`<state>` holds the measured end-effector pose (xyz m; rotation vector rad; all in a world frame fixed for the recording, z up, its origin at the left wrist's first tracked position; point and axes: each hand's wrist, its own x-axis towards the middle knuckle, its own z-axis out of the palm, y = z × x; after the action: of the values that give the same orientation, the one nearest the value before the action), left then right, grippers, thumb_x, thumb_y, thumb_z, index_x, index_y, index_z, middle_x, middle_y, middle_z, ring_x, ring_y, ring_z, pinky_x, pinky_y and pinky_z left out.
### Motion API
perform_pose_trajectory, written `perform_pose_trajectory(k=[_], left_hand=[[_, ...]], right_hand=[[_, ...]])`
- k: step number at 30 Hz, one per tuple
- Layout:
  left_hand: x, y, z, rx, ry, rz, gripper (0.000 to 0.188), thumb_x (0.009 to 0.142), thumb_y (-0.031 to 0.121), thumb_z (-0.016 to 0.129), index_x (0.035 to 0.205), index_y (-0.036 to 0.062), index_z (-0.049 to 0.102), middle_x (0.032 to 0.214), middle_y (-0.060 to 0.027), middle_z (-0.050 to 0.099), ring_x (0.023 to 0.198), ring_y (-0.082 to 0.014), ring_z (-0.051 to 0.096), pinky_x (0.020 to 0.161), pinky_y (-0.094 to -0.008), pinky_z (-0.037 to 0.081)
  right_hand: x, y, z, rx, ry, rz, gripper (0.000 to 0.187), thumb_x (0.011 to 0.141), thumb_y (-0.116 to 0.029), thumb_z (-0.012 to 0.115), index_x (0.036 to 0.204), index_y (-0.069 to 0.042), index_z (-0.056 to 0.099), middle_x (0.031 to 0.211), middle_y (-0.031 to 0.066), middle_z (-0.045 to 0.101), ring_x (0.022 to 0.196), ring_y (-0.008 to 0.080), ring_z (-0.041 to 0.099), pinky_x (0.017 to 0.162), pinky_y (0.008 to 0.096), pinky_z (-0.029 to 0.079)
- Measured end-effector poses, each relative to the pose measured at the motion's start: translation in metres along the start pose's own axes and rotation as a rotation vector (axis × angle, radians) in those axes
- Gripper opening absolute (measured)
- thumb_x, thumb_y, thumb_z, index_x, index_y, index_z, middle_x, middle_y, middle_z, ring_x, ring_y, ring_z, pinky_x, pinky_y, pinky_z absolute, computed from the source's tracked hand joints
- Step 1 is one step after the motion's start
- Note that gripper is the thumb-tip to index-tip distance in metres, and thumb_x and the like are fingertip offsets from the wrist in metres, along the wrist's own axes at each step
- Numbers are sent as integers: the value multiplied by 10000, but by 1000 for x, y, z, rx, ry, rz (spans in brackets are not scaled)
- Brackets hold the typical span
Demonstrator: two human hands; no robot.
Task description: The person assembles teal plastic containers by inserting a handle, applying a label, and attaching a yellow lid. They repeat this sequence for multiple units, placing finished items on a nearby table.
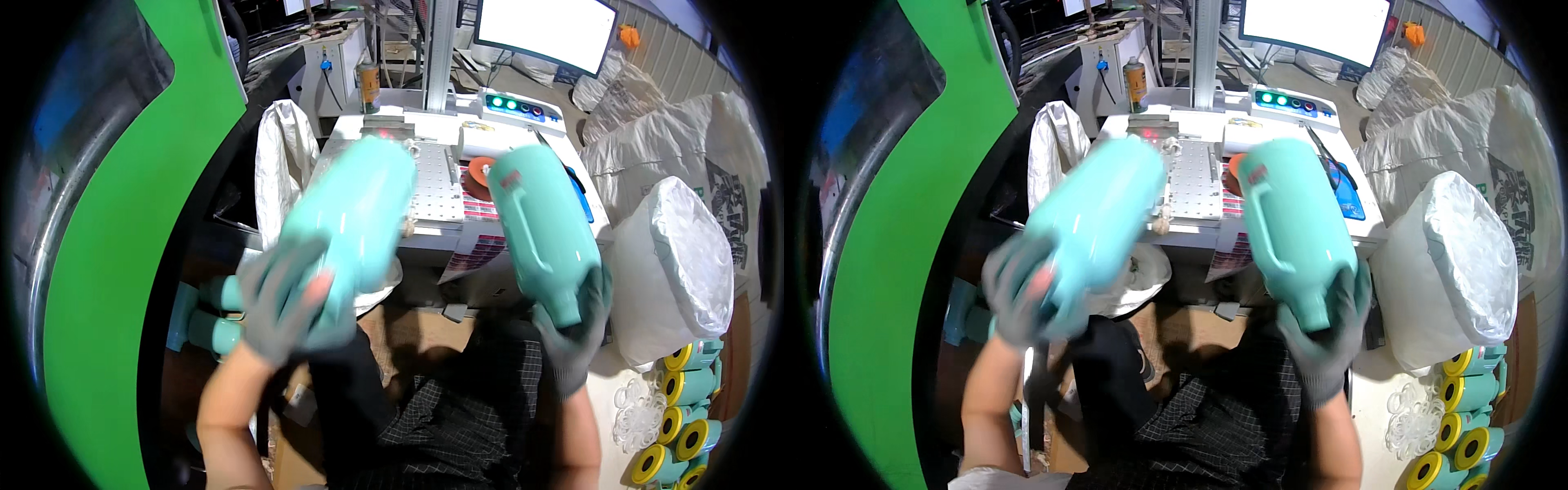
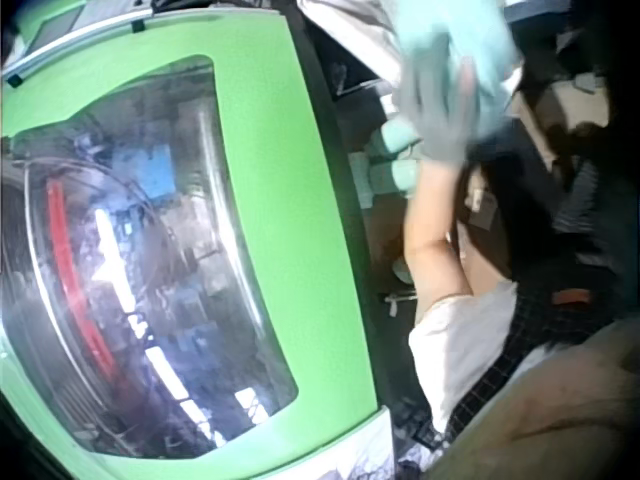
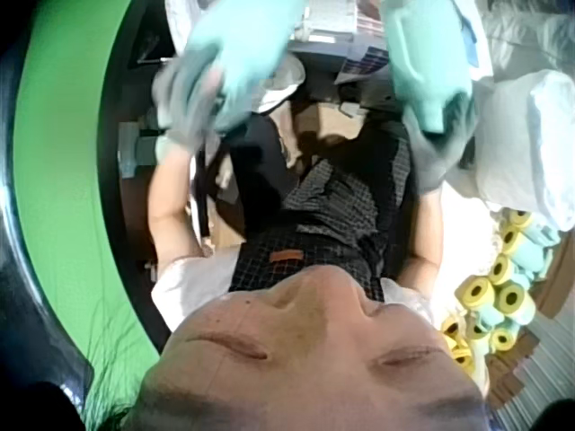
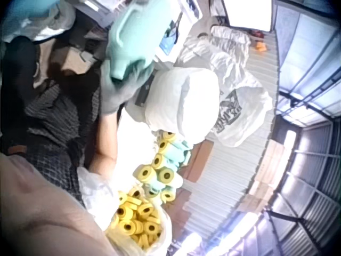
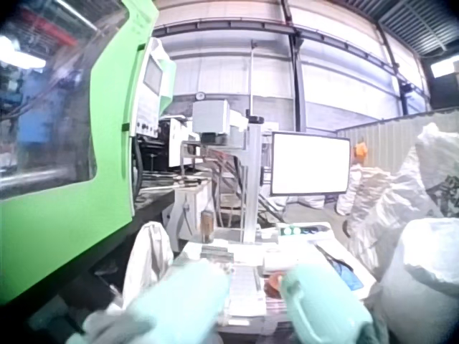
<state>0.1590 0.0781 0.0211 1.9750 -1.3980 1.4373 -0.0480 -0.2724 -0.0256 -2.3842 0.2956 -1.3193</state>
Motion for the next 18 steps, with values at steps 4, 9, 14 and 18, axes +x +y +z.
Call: perform_pose_trajectory(k=[4, 9, 14, 18], left_hand=[[-36, 76, -63, -579, -96, -463, 605, 731, 258, 865, 1265, 85, 637, 1236, -140, 705, 1040, -313, 652, 872, -418, 527], [-90, 135, -20, -999, -380, -821, 526, 743, 251, 873, 1192, 58, 677, 1160, -142, 712, 961, -330, 646, 877, -427, 516], [-98, 121, -28, -984, -495, -938, 524, 759, 265, 861, 1199, 54, 672, 1114, -115, 709, 1002, -337, 622, 932, -443, 487], [-87, 126, -21, -1073, -599, -809, 590, 799, 317, 859, 1279, 57, 633, 1206, -135, 672, 1101, -352, 613, 977, -453, 498]], right_hand=[[79, -47, 93, -241, -187, -338, 920, 734, -401, 914, 1552, -237, 527, 1476, 337, 503, 1114, 450, 695, 821, 452, 610], [126, -86, 243, -407, -364, -505, 797, 867, -462, 766, 1578, -339, 429, 1589, 302, 397, 975, 336, 710, 740, 468, 590], [135, -117, 300, -550, -530, -417, 761, 894, -435, 732, 1579, -322, 420, 1597, 345, 363, 1013, 369, 717, 712, 505, 593], [127, -93, 306, -425, -359, -461, 679, 957, -381, 662, 1575, -219, 432, 1559, 352, 413, 1058, 437, 702, 697, 534, 584]])
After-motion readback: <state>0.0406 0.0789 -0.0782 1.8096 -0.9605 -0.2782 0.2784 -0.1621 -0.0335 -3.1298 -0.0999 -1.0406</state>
